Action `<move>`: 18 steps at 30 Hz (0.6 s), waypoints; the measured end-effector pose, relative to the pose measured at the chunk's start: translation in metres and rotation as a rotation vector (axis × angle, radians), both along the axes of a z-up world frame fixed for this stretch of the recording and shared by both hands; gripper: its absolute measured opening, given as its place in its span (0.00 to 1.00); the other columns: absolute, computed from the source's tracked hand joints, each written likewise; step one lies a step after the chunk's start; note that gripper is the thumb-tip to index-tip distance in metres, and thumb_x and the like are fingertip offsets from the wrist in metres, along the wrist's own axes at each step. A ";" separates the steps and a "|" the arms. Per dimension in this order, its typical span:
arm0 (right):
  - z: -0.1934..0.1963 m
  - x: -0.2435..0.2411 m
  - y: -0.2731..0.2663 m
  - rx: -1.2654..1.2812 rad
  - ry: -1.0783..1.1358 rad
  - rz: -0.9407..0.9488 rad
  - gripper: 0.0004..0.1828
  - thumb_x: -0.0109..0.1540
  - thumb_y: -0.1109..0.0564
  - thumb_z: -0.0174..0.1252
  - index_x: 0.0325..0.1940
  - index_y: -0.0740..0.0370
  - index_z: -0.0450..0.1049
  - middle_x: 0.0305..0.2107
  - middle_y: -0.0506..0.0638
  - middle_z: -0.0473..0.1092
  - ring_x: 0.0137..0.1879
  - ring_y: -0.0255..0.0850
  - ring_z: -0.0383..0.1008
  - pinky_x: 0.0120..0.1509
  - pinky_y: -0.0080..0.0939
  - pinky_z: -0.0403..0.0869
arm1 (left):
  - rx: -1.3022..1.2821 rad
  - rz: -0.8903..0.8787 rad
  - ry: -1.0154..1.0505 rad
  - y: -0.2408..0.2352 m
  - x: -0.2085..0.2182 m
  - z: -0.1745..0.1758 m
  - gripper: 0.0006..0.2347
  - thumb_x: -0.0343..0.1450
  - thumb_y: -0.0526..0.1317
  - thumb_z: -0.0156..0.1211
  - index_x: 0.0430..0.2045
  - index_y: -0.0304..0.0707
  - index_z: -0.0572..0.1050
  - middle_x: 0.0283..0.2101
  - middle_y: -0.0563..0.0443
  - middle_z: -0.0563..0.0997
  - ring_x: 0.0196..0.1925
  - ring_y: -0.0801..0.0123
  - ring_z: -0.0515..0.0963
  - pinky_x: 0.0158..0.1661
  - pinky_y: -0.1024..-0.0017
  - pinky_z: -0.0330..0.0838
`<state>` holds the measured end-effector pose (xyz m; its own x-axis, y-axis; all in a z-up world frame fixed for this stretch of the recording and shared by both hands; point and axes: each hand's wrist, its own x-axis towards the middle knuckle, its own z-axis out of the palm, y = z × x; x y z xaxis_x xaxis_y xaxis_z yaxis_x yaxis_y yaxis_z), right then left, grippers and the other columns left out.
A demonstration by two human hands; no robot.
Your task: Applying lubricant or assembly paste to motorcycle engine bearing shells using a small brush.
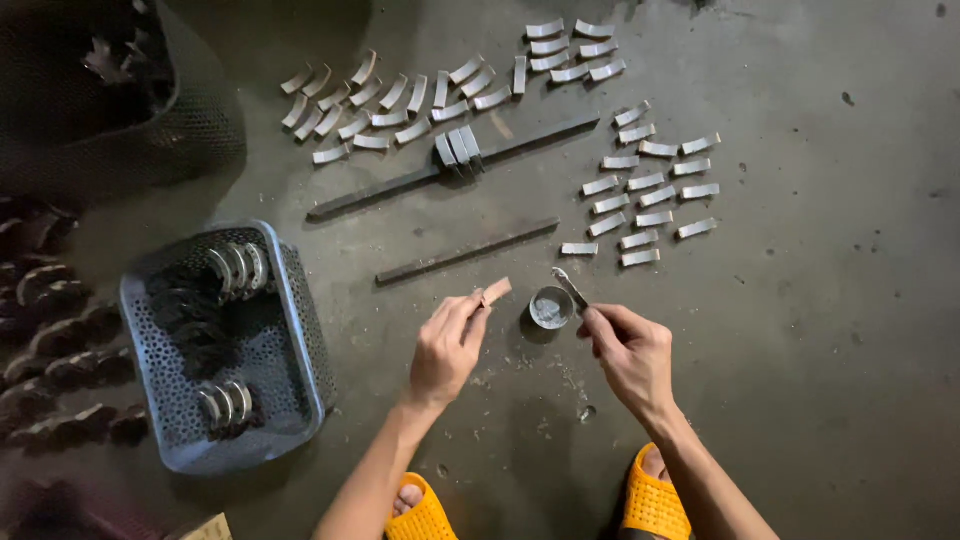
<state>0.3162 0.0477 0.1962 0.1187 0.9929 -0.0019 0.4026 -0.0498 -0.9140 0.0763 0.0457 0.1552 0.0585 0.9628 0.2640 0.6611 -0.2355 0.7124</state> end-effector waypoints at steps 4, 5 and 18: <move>0.023 -0.006 0.000 -0.316 0.354 0.020 0.11 0.65 0.61 0.58 0.30 0.66 0.82 0.10 0.55 0.70 0.13 0.37 0.63 0.17 0.38 0.65 | 0.332 0.051 -0.057 -0.002 0.014 -0.005 0.08 0.66 0.30 0.71 0.36 0.30 0.79 0.35 0.43 0.85 0.34 0.59 0.87 0.35 0.69 0.84; 0.029 -0.008 0.001 -0.370 0.464 0.008 0.12 0.64 0.62 0.59 0.28 0.70 0.81 0.09 0.57 0.68 0.12 0.38 0.60 0.15 0.38 0.63 | 0.355 0.137 -0.093 0.000 0.021 0.013 0.10 0.62 0.31 0.75 0.32 0.35 0.79 0.36 0.47 0.87 0.35 0.60 0.88 0.35 0.70 0.82; 0.019 -0.006 0.013 -0.400 0.158 0.141 0.11 0.63 0.59 0.63 0.29 0.66 0.84 0.12 0.58 0.74 0.16 0.38 0.66 0.21 0.36 0.66 | 0.327 0.189 -0.291 -0.007 0.048 0.028 0.07 0.61 0.29 0.74 0.26 0.32 0.79 0.33 0.44 0.88 0.34 0.59 0.89 0.36 0.70 0.83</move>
